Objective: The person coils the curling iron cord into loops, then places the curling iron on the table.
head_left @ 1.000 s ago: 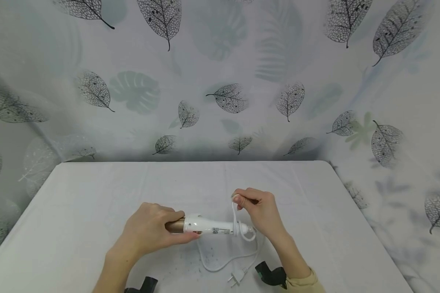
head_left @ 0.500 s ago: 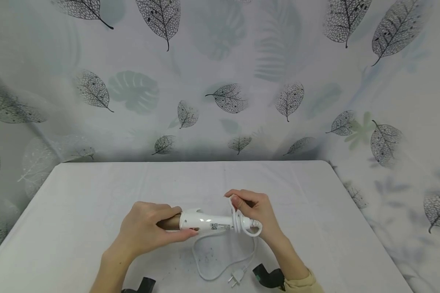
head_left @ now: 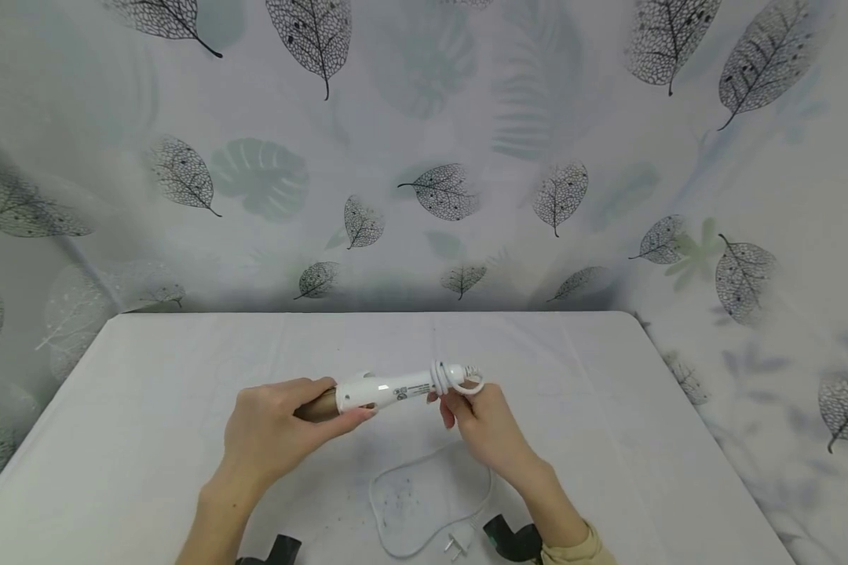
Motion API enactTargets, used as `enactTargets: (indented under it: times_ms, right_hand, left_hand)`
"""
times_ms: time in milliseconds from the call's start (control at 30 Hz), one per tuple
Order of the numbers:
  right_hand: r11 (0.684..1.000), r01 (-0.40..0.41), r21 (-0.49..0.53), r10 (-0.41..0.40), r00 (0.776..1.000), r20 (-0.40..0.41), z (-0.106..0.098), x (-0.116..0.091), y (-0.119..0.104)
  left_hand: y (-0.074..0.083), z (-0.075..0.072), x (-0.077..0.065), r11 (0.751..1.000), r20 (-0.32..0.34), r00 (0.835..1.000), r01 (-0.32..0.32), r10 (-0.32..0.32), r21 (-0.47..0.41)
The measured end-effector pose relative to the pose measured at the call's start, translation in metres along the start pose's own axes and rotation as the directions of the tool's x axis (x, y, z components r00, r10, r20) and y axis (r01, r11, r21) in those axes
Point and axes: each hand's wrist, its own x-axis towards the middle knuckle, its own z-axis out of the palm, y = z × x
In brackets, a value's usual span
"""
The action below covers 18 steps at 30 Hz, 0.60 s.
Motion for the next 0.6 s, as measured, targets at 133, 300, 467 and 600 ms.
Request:
enactTargets:
  times_ms: [133, 300, 467, 600]
  right_hand:
    - [0.999, 0.044, -0.012, -0.044, 0.999, 0.023, 0.0023, 0.0007, 0.0008]
    - [0.999, 0.043, -0.032, -0.041, 0.998, 0.037, 0.0043, 0.001, 0.002]
    - [0.997, 0.063, -0.049, -0.062, 0.998, 0.03, 0.0071, 0.0016, 0.0022]
    - [0.997, 0.057, -0.045, -0.055, 0.998, 0.036, 0.0084, 0.0012, 0.0023]
  left_hand:
    - [-0.0015, -0.0003, 0.0003, 0.998, -0.01, 1.0, 0.029, -0.028, 0.048]
    - [0.0015, -0.0028, 0.0015, 0.989, 0.019, 0.994, 0.109, -0.111, 0.102]
    - [0.0008, -0.0031, 0.0014, 0.977, 0.036, 0.986, 0.157, -0.164, 0.142]
    - [-0.0003, -0.0031, 0.0015, 0.97, 0.053, 0.978, 0.19, -0.2, 0.151]
